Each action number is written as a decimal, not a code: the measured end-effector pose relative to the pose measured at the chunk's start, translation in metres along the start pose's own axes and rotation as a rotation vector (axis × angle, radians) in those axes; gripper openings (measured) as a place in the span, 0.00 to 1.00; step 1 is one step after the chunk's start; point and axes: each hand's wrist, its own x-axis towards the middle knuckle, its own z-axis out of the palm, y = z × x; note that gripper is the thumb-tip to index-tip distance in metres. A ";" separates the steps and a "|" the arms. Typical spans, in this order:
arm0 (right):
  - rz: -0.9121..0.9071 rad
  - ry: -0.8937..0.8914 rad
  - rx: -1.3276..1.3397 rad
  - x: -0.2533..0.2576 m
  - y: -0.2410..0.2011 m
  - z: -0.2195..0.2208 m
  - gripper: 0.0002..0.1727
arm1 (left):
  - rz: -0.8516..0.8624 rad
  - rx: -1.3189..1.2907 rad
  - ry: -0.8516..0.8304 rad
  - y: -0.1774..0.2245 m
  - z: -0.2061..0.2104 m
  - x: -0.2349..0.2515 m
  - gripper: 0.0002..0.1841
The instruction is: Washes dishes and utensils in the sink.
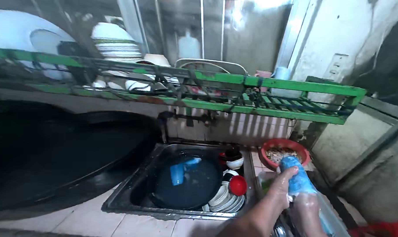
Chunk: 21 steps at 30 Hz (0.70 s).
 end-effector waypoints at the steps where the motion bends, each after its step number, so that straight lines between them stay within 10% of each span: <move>1: -0.178 -0.085 -0.266 0.002 0.019 -0.008 0.23 | 0.033 0.077 0.035 -0.006 0.000 0.001 0.37; 5: -0.428 -0.305 -0.653 0.013 0.048 -0.045 0.25 | 0.125 0.482 0.078 -0.019 0.008 -0.013 0.53; 10: 0.374 -0.238 0.010 0.034 -0.002 -0.061 0.12 | 0.493 1.635 -0.372 0.001 -0.001 -0.051 0.38; 14: 0.479 -0.510 -0.005 0.038 -0.027 -0.080 0.09 | 1.047 1.816 -0.589 0.019 -0.032 -0.012 0.42; 21: 0.302 -0.423 -0.249 0.055 -0.042 -0.111 0.26 | 0.721 1.974 -0.393 0.043 -0.026 -0.013 0.42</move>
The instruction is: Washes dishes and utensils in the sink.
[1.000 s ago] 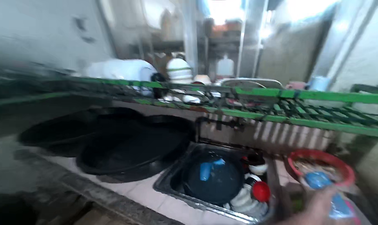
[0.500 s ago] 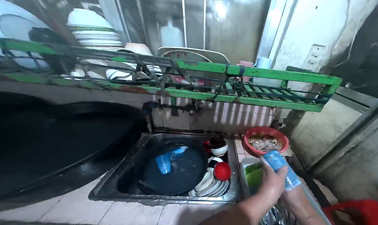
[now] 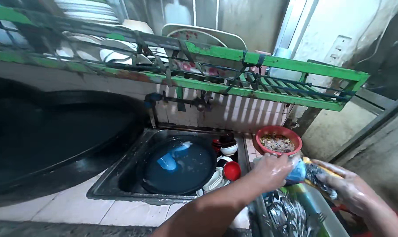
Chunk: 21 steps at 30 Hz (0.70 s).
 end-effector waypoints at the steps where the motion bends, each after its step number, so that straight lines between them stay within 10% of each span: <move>1: -0.028 0.119 -0.066 0.002 0.001 0.012 0.24 | -0.069 -0.034 -0.020 0.014 -0.004 0.004 0.43; 4: -0.158 0.438 -0.167 0.013 0.008 0.048 0.20 | -0.279 -0.315 -0.137 0.040 -0.008 0.015 0.45; 8: -0.208 0.499 0.357 0.025 0.018 0.046 0.18 | -0.514 -1.329 -0.195 0.037 -0.002 0.011 0.40; 13: -0.124 0.373 -0.556 0.024 -0.019 0.042 0.18 | -0.466 -0.659 -0.226 0.045 0.005 0.021 0.51; 15: -0.135 0.415 -0.332 0.025 -0.016 0.043 0.16 | -0.475 -0.776 -0.209 0.043 -0.001 0.018 0.48; 18: -0.244 0.478 0.360 0.023 0.010 0.042 0.16 | -0.506 -1.629 -0.178 0.034 -0.004 0.007 0.30; 21: -0.224 0.522 0.096 0.021 0.004 0.041 0.17 | -0.469 -1.501 -0.233 0.033 -0.001 0.005 0.31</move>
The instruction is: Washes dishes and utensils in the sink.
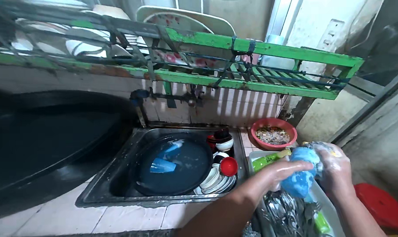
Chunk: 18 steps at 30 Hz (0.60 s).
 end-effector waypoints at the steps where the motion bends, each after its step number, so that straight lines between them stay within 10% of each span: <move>1: -0.049 -0.055 -0.208 0.001 -0.010 0.002 0.16 | 0.007 0.279 0.070 0.001 0.003 0.004 0.42; 4: -0.110 -0.110 -0.321 -0.001 -0.019 0.003 0.15 | 0.035 0.530 0.198 0.001 0.015 0.009 0.53; 8: 0.040 -0.018 0.266 -0.003 0.008 -0.007 0.16 | 0.012 -0.260 -0.033 -0.001 0.008 -0.003 0.29; 13: -0.038 -0.076 -0.248 -0.005 -0.014 -0.004 0.15 | 0.043 0.488 0.171 -0.002 0.022 0.007 0.51; 18: 0.235 -0.031 0.079 0.003 0.010 -0.041 0.21 | 0.125 0.173 0.028 -0.018 0.007 0.003 0.48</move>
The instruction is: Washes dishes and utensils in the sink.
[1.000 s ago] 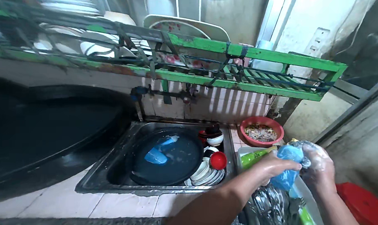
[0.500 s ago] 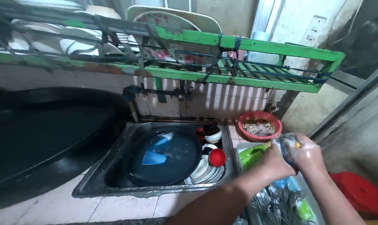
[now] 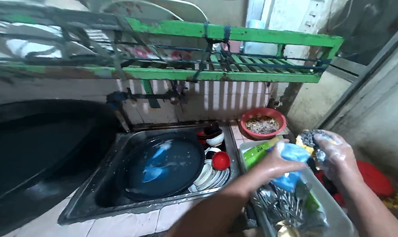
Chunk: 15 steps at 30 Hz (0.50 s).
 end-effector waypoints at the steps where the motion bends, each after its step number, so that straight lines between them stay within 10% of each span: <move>1: 0.020 -0.042 -0.031 -0.001 0.001 -0.015 0.21 | 0.031 0.017 0.037 -0.006 -0.007 0.003 0.47; 6: 0.222 -0.558 -0.648 -0.039 -0.003 -0.059 0.12 | 0.056 0.223 0.324 -0.010 -0.031 0.010 0.34; 9: 0.274 -0.841 -1.103 -0.054 0.046 -0.044 0.24 | 0.135 0.510 0.297 0.001 -0.018 0.010 0.30; 15: 0.347 -0.889 -1.432 -0.082 0.099 -0.012 0.33 | 0.291 1.025 0.099 -0.010 0.005 0.006 0.20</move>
